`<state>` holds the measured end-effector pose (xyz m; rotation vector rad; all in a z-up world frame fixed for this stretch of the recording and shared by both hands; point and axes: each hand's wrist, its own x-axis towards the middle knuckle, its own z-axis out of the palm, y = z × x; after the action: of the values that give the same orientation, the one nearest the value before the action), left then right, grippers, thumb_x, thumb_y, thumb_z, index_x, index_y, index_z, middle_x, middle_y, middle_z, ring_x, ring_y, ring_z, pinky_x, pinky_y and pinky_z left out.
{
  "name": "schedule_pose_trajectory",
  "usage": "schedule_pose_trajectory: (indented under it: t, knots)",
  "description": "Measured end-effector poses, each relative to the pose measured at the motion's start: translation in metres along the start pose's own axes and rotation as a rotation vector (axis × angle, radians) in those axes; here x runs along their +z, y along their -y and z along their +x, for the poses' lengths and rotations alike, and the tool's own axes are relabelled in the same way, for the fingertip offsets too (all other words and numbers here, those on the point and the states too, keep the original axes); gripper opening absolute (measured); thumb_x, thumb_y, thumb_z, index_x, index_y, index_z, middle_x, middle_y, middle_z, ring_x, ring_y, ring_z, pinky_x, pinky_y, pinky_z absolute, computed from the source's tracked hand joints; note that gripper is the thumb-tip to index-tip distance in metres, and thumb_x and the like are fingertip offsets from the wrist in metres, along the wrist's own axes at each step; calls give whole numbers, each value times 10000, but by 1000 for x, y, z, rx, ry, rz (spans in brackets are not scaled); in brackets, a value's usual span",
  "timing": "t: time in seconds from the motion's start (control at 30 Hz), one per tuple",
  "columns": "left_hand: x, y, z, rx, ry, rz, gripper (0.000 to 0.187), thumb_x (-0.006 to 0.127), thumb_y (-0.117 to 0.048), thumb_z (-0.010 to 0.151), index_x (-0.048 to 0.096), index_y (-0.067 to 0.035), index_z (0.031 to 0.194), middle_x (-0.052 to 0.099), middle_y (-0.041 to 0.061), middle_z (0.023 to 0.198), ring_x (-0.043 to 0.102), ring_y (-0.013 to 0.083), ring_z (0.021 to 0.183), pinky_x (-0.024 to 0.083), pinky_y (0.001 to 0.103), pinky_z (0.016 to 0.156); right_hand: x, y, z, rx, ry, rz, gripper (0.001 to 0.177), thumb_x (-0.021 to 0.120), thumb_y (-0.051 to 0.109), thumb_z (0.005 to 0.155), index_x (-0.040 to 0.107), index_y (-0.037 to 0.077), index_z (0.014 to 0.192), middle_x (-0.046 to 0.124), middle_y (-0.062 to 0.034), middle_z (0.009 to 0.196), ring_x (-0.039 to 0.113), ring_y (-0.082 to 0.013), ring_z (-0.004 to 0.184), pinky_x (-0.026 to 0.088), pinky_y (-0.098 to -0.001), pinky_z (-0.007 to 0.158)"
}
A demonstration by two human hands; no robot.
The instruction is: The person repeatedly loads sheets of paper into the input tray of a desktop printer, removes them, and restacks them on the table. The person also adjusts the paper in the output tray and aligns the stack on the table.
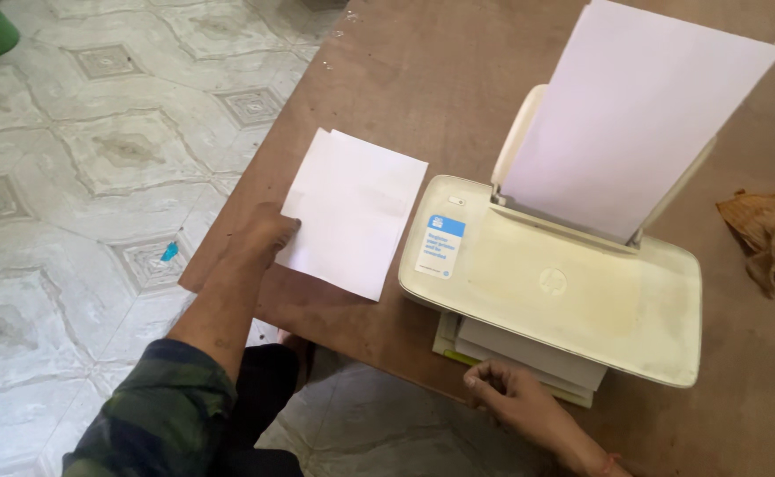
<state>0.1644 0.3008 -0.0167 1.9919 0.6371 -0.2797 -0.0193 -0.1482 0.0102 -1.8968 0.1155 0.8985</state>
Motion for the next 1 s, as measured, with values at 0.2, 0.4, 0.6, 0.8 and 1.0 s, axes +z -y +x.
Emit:
schedule_pose_trajectory:
  t: [0.2, 0.4, 0.6, 0.8, 1.0]
  knots:
    - [3, -11, 0, 10, -32, 118, 292, 656, -123, 848, 674, 60, 1075, 656, 155, 797, 610, 254, 669, 462, 429, 552, 1, -3, 3, 20, -1, 6, 326, 657, 361, 945, 740, 61, 1040, 704, -10, 765, 594, -86, 626, 504, -258, 562]
    - [10, -3, 12, 55, -49, 106, 361, 689, -113, 848, 678, 92, 1144, 725, 204, 939, 687, 280, 802, 527, 427, 658, 1, 0, 0, 74, -16, -2, 305, 654, 351, 940, 745, 75, 1030, 708, -16, 757, 591, -91, 627, 489, -264, 569]
    - [11, -2, 13, 9, -83, 175, 390, 673, -106, 866, 643, 90, 1203, 718, 229, 1030, 706, 315, 890, 545, 431, 711, 2, 3, -2, 22, 20, 25, 295, 649, 340, 953, 744, 69, 1019, 689, -2, 763, 598, -75, 672, 499, -261, 609]
    - [11, -11, 4, -59, -85, 184, 400, 669, -127, 874, 641, 34, 1239, 718, 215, 1042, 696, 318, 911, 548, 439, 735, 2, 8, -5, 104, 5, -4, 290, 644, 347, 954, 748, 88, 1033, 708, -7, 777, 603, -76, 669, 502, -257, 614]
    - [12, -12, 8, -36, -110, 295, 400, 695, -139, 870, 661, 38, 1228, 721, 225, 1046, 702, 342, 936, 536, 440, 778, 2, 9, -5, 81, 7, -30, 310, 646, 363, 959, 746, 79, 1032, 712, -15, 771, 581, -80, 625, 497, -259, 595]
